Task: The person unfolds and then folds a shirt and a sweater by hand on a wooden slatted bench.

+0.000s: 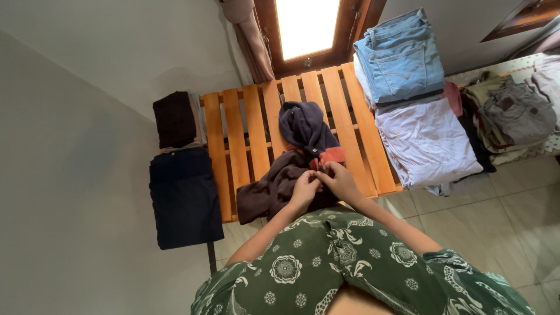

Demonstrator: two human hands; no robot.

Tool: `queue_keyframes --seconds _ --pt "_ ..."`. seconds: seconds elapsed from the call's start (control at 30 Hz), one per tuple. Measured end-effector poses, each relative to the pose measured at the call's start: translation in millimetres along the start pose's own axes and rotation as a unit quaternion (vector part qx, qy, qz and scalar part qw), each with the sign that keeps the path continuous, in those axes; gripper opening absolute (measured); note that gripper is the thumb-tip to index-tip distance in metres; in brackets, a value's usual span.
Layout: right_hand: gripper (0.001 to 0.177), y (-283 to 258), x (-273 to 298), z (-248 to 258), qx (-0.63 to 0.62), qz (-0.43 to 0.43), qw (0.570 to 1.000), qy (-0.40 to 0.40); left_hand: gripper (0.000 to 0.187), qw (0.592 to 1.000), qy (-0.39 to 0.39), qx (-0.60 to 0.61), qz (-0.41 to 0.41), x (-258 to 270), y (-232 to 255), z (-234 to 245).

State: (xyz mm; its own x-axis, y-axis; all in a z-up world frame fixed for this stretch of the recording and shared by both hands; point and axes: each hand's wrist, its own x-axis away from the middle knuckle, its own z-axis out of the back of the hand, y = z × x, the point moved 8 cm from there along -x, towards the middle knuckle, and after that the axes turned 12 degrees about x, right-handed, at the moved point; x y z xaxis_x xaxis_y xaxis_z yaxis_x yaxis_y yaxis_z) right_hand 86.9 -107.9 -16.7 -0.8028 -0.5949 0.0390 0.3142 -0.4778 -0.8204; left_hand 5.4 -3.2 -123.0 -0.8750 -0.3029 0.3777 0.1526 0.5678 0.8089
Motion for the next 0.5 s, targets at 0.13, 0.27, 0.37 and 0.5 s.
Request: queue_keyframes --seconds 0.13,0.27,0.37,0.5 --pt "0.023 -30 6 10 0.030 0.062 0.998 0.015 0.016 0.996 0.053 -0.053 -0.056 -4 10 8" --pt "0.017 -39 8 9 0.090 0.115 0.989 0.020 0.013 0.996 0.056 -0.043 -0.051 -3 6 11" --pt "0.017 -35 9 6 0.087 0.123 0.988 0.024 0.013 0.997 0.032 -0.017 -0.069 -1 4 10" --pt "0.020 -18 2 -1 0.059 0.054 0.997 -0.012 0.012 0.997 0.035 0.042 -0.049 3 4 10"
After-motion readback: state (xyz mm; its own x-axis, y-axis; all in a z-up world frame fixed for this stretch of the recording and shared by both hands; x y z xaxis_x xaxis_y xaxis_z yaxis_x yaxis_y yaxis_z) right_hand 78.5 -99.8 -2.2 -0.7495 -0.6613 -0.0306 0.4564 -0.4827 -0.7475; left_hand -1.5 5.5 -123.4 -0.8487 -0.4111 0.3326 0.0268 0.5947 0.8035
